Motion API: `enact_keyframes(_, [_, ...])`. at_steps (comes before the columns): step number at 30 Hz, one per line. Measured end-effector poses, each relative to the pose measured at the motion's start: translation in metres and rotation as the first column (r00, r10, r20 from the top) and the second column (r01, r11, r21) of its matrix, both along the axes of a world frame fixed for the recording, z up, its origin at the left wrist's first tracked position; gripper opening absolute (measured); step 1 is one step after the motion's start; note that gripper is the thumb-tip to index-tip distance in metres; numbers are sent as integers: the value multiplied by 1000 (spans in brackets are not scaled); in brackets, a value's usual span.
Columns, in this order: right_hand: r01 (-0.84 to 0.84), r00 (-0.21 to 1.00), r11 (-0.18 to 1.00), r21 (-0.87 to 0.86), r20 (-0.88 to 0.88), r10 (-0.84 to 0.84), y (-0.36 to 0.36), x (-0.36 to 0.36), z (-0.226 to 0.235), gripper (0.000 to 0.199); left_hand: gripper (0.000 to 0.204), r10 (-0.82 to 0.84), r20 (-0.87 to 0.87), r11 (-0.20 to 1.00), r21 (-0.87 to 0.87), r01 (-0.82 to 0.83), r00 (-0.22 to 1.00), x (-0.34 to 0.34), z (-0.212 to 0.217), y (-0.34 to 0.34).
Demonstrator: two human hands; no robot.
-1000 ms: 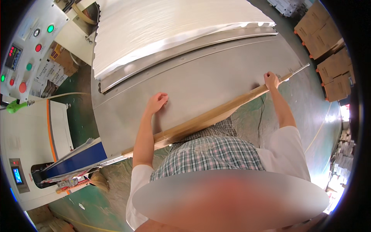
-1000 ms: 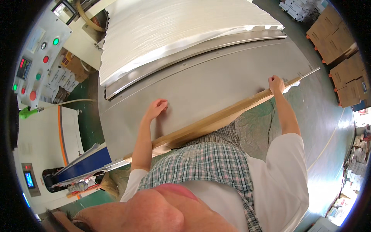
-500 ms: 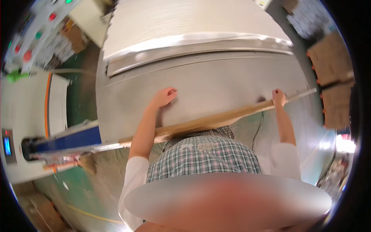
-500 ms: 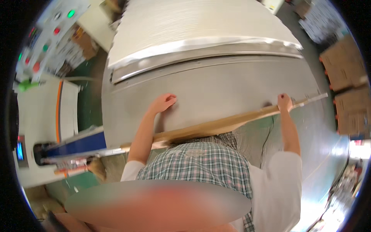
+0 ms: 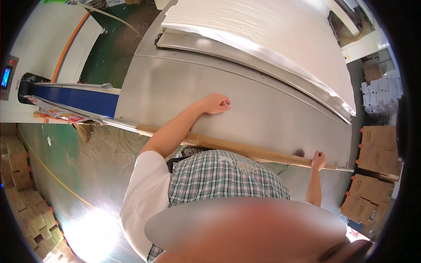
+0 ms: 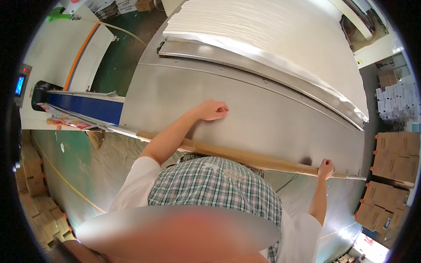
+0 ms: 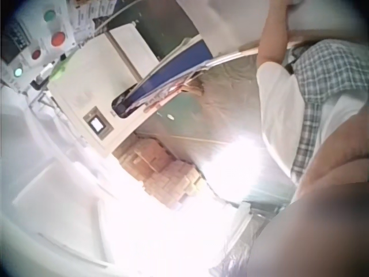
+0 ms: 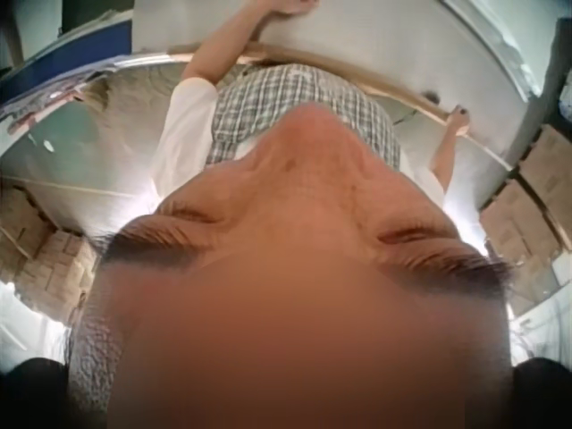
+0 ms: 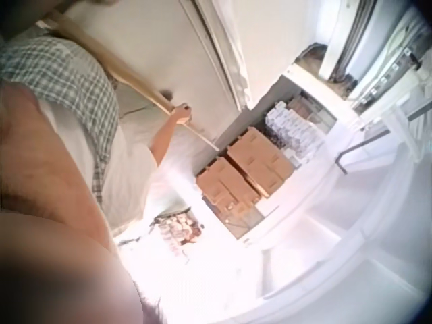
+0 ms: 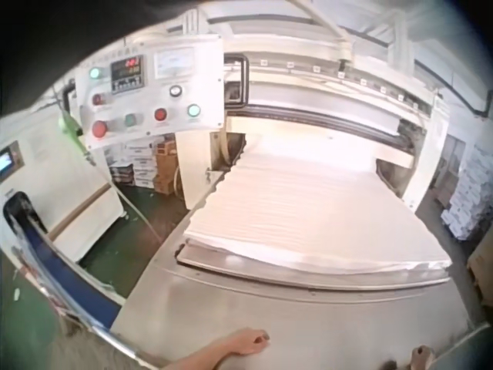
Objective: Aligning and moving large sheets of paper from a stack into an industrial machine.
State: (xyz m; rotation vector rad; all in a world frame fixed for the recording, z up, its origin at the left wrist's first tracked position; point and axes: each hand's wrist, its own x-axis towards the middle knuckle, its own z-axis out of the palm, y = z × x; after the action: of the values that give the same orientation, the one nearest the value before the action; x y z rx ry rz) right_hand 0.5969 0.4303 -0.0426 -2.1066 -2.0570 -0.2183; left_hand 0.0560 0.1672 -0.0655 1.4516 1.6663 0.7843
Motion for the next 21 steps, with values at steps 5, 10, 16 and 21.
enact_keyframes(5, [-8, 1000, 998, -65, 17, 9, 0, -6, 4, 27, 30, 10, -2, 1000, -7, -10, 1000, 0, 4, -1])
enact_keyframes(10, [-1, 999, 998, -66, 50, 5, 2, 3, 4, 25, 25, 387, 404, 895, 50, -442, 829, -28, 25, 13])
enact_keyframes(16, [-17, 999, 996, -83, 42, 21, 4, -12, 5, 25, 20, 320, 825, 714, 113, -691, 466, -209, 0, 23])
enact_keyframes(21, [-16, 997, 997, -81, 71, 22, 1, -4, 6, 25, 31, 443, 896, 254, -167, -952, -39, -264, -3, 54])
